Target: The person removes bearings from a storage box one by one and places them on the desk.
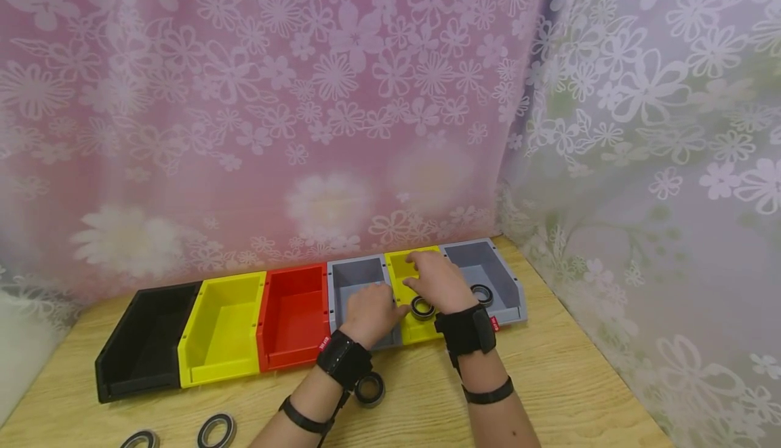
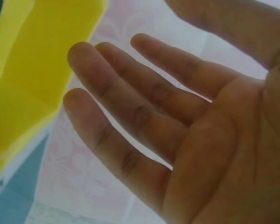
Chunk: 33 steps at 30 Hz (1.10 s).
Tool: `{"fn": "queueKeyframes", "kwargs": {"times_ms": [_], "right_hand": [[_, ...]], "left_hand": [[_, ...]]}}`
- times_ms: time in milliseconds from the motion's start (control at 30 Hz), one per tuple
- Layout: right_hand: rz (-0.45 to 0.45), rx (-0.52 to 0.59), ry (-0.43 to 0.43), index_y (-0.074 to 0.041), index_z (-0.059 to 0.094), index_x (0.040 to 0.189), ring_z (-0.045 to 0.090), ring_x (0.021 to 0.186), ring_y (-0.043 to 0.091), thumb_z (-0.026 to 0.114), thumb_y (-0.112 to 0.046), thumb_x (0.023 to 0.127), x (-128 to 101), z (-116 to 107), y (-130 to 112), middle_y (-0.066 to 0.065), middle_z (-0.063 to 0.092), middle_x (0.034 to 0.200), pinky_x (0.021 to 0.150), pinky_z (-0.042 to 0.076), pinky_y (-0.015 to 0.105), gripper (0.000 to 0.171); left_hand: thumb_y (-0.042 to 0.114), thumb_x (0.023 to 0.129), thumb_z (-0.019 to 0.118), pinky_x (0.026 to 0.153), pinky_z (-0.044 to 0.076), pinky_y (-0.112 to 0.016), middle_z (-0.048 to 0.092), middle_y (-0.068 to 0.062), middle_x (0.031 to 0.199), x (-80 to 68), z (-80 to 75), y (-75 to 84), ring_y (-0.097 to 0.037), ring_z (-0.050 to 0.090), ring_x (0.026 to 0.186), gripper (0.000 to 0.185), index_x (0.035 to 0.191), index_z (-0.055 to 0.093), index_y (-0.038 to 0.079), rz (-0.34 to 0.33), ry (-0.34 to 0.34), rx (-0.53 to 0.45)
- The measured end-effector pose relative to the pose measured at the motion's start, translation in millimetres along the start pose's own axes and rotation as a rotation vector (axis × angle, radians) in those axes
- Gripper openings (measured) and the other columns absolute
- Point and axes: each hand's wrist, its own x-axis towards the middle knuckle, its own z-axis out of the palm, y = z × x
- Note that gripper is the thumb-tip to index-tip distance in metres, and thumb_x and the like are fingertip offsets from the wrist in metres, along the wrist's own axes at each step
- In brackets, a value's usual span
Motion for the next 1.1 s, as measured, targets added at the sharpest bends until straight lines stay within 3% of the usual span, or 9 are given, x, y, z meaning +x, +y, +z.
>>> {"fn": "queueKeyframes", "kwargs": {"times_ms": [300, 600, 800, 1100], "right_hand": [[0.062, -0.008, -0.075, 0.003, 0.063, 0.133, 0.066, 0.104, 0.035, 0.077, -0.017, 0.094, 9.5, 14.0, 8.0, 0.022, 0.068, 0.121, 0.088, 0.055, 0.048, 0.046], [0.130, -0.011, -0.095, 0.002, 0.062, 0.135, 0.066, 0.104, 0.031, 0.078, -0.019, 0.093, 13.1, 26.4, 11.0, 0.019, 0.067, 0.129, 0.093, 0.053, 0.050, 0.049], [0.151, -0.033, -0.113, 0.003, 0.064, 0.133, 0.066, 0.095, 0.028, 0.079, -0.021, 0.092, 15.8, 32.6, 12.5, 0.019, 0.069, 0.125, 0.090, 0.054, 0.049, 0.050], [0.165, -0.077, -0.163, 0.005, 0.069, 0.125, 0.060, 0.077, 0.024, 0.077, -0.019, 0.091, 19.2, 38.5, 11.9, 0.016, 0.072, 0.112, 0.072, 0.052, 0.039, 0.042]], "left_hand": [[0.047, 0.091, 0.077, 0.043, 0.026, -0.027, 0.029, 0.004, 0.052, -0.3, 0.4, -0.6, -0.013, 0.039, 0.044, 0.061, 0.052, 0.043, 0.014, 0.000, -0.007, -0.032], [0.048, 0.091, 0.077, 0.042, 0.026, -0.027, 0.027, 0.005, 0.053, -1.3, -0.1, -0.3, -0.012, 0.037, 0.043, 0.063, 0.052, 0.040, 0.015, 0.005, 0.008, -0.023], [0.048, 0.091, 0.078, 0.042, 0.027, -0.027, 0.028, 0.005, 0.053, -1.5, 0.1, -0.2, -0.012, 0.038, 0.043, 0.062, 0.053, 0.041, 0.016, 0.007, 0.011, -0.024], [0.046, 0.092, 0.077, 0.042, 0.024, -0.026, 0.027, 0.005, 0.052, -2.5, 0.0, -0.4, -0.012, 0.037, 0.042, 0.061, 0.054, 0.040, 0.015, 0.007, 0.014, -0.020]]}}
